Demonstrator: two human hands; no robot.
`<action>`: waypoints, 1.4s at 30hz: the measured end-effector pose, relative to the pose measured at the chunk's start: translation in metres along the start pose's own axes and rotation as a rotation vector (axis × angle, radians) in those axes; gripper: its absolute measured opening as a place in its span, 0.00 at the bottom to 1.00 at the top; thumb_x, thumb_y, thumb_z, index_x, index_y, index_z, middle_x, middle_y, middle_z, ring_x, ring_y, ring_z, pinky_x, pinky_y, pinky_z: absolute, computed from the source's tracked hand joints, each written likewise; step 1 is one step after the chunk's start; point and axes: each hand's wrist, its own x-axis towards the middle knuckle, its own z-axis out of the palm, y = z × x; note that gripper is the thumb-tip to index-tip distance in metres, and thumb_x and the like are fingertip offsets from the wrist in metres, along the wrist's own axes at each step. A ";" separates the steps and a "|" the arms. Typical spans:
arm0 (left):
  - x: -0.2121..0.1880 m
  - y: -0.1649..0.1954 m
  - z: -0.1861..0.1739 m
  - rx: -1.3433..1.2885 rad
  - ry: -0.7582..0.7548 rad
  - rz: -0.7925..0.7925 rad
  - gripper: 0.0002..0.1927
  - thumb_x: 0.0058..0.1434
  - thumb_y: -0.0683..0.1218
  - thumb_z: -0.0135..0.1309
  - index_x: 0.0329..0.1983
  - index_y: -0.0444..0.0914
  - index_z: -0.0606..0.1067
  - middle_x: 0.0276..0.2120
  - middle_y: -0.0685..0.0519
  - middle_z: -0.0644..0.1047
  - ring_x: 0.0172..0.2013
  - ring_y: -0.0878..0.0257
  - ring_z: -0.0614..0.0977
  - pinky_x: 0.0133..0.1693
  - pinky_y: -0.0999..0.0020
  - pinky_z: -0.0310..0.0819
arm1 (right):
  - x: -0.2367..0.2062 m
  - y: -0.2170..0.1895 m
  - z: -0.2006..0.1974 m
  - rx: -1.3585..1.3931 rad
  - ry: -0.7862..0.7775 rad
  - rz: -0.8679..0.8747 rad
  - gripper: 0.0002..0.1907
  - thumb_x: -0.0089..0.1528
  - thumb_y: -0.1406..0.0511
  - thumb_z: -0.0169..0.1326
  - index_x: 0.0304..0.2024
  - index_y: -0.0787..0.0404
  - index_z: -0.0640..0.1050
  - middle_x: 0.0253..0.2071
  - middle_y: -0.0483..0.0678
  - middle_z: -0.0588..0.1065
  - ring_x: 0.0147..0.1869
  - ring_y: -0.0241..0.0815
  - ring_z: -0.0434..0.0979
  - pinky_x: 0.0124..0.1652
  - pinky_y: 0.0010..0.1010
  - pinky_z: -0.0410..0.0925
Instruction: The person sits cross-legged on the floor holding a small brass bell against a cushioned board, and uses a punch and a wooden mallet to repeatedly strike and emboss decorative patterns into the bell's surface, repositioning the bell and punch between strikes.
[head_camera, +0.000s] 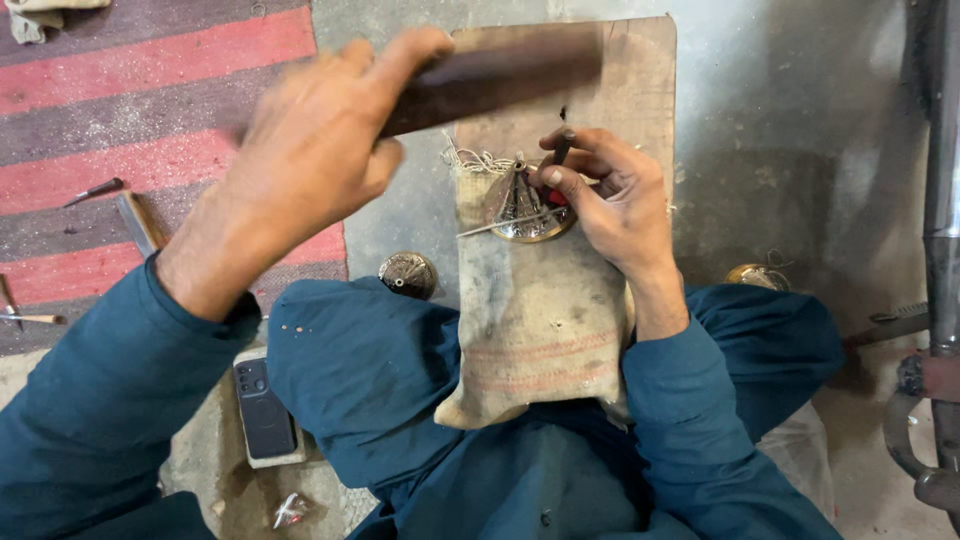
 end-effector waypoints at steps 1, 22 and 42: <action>0.000 0.000 0.000 -0.187 -0.021 -0.037 0.38 0.57 0.37 0.58 0.72 0.42 0.63 0.43 0.41 0.74 0.47 0.41 0.77 0.48 0.46 0.71 | 0.000 -0.001 0.000 -0.041 -0.011 -0.008 0.16 0.68 0.76 0.57 0.58 0.72 0.74 0.51 0.53 0.79 0.53 0.41 0.83 0.54 0.29 0.78; 0.008 0.003 -0.009 -0.191 -0.009 -0.031 0.40 0.56 0.36 0.58 0.74 0.43 0.61 0.45 0.40 0.75 0.47 0.38 0.77 0.47 0.44 0.71 | 0.007 -0.008 0.000 -0.055 0.028 0.055 0.14 0.68 0.74 0.58 0.56 0.69 0.76 0.42 0.49 0.82 0.47 0.35 0.82 0.47 0.23 0.76; -0.072 -0.010 0.022 -0.310 -0.280 -0.500 0.40 0.53 0.41 0.57 0.73 0.43 0.65 0.44 0.35 0.78 0.46 0.39 0.81 0.48 0.50 0.75 | 0.000 0.025 -0.019 0.359 0.301 -0.127 0.14 0.73 0.67 0.56 0.59 0.65 0.71 0.43 0.52 0.81 0.51 0.45 0.84 0.49 0.33 0.80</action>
